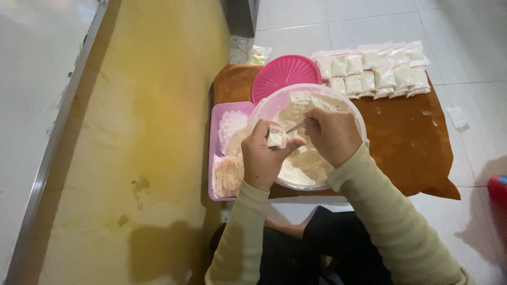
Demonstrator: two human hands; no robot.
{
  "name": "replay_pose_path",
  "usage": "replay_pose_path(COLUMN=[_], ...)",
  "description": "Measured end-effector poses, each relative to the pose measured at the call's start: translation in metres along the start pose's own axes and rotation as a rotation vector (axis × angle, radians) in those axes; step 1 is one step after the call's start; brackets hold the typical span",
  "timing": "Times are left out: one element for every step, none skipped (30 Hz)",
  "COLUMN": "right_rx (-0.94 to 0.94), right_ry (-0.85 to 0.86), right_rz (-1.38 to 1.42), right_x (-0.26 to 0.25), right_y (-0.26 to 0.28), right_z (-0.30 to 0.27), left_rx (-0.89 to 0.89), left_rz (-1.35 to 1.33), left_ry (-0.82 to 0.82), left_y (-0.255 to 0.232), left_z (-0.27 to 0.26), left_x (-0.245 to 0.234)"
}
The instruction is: Packaging white food powder into small plastic bags using a spoon.
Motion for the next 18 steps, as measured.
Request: replay_pose_path(right_rx=[-0.001,-0.002,-0.004,-0.004,-0.026,-0.048,-0.048,-0.035,-0.022,-0.024,-0.033,-0.04,-0.041,-0.05,-0.059,-0.059,-0.038,-0.018], right_ry=[0.0,-0.006,-0.013,-0.014,-0.031,-0.047,-0.048,-0.056,-0.065,-0.066,-0.07,-0.074,-0.075,-0.074,-0.073,-0.075,-0.037,0.002], right_rz=[0.0,-0.022,-0.044,-0.044,-0.015,0.013,0.013,0.018,0.024,0.023,0.015,0.007,0.007,-0.003,-0.014,-0.015,-0.015,-0.015], right_x=[0.0013,0.0023,0.0032,0.0003,-0.0027,-0.0057,-0.0054,-0.0048,-0.0043,-0.0044,-0.0045,-0.0046,-0.0032,-0.0018,-0.0003,0.0005,0.0017,0.0032], right_y=[-0.0011,-0.0024,-0.0038,-0.0012,0.0016,0.0043,0.0037,0.0035,0.0034,0.0035,0.0037,0.0038,0.0018,-0.0002,-0.0023,-0.003,-0.004,-0.0049], right_z=[0.0002,0.0005,0.0008,-0.0009,-0.0027,-0.0046,-0.0044,-0.0044,-0.0044,-0.0047,-0.005,-0.0058,-0.0056,-0.0055,-0.0054,-0.0048,-0.004,-0.0033], left_rx=[0.0,0.004,0.008,0.009,-0.006,-0.022,-0.022,-0.029,-0.037,-0.036,-0.031,-0.025,-0.024,-0.024,-0.025,-0.024,-0.035,-0.048], left_rz=[0.0,-0.003,-0.005,-0.006,0.009,0.023,0.023,0.022,0.02,0.02,0.022,0.025,0.025,0.012,-0.002,-0.003,0.021,0.045], left_ry=[-0.001,0.001,0.002,0.003,0.007,0.01,0.011,0.019,0.028,0.027,0.024,0.022,0.022,0.02,0.018,0.019,0.02,0.02], left_y=[-0.0003,-0.0009,-0.0015,-0.0015,-0.0013,-0.0011,-0.0009,-0.0004,-0.0001,-0.0003,-0.0006,-0.0009,-0.0008,-0.0005,-0.0001,-0.0006,-0.0008,-0.0008], left_z=[0.0001,0.0005,0.0009,0.0003,-0.0002,-0.0011,-0.0006,-0.0004,-0.0002,-0.0004,-0.0006,-0.0011,-0.001,-0.0012,-0.0012,-0.0015,-0.0016,-0.0021], left_x=[-0.0007,-0.0011,-0.0013,-0.0011,-0.0008,-0.0003,-0.0002,-0.0005,-0.0009,-0.0008,-0.0007,-0.0006,-0.0005,-0.0004,-0.0002,0.0,0.0002,0.0003])
Point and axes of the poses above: each hand's wrist, its own z-axis towards the middle knuckle, its own x-axis out of the palm, y = z × x, the point moved 1 cm from there along z, towards the middle knuckle, and after that the axes turned 1 degree about -y, right-handed, at the moved point
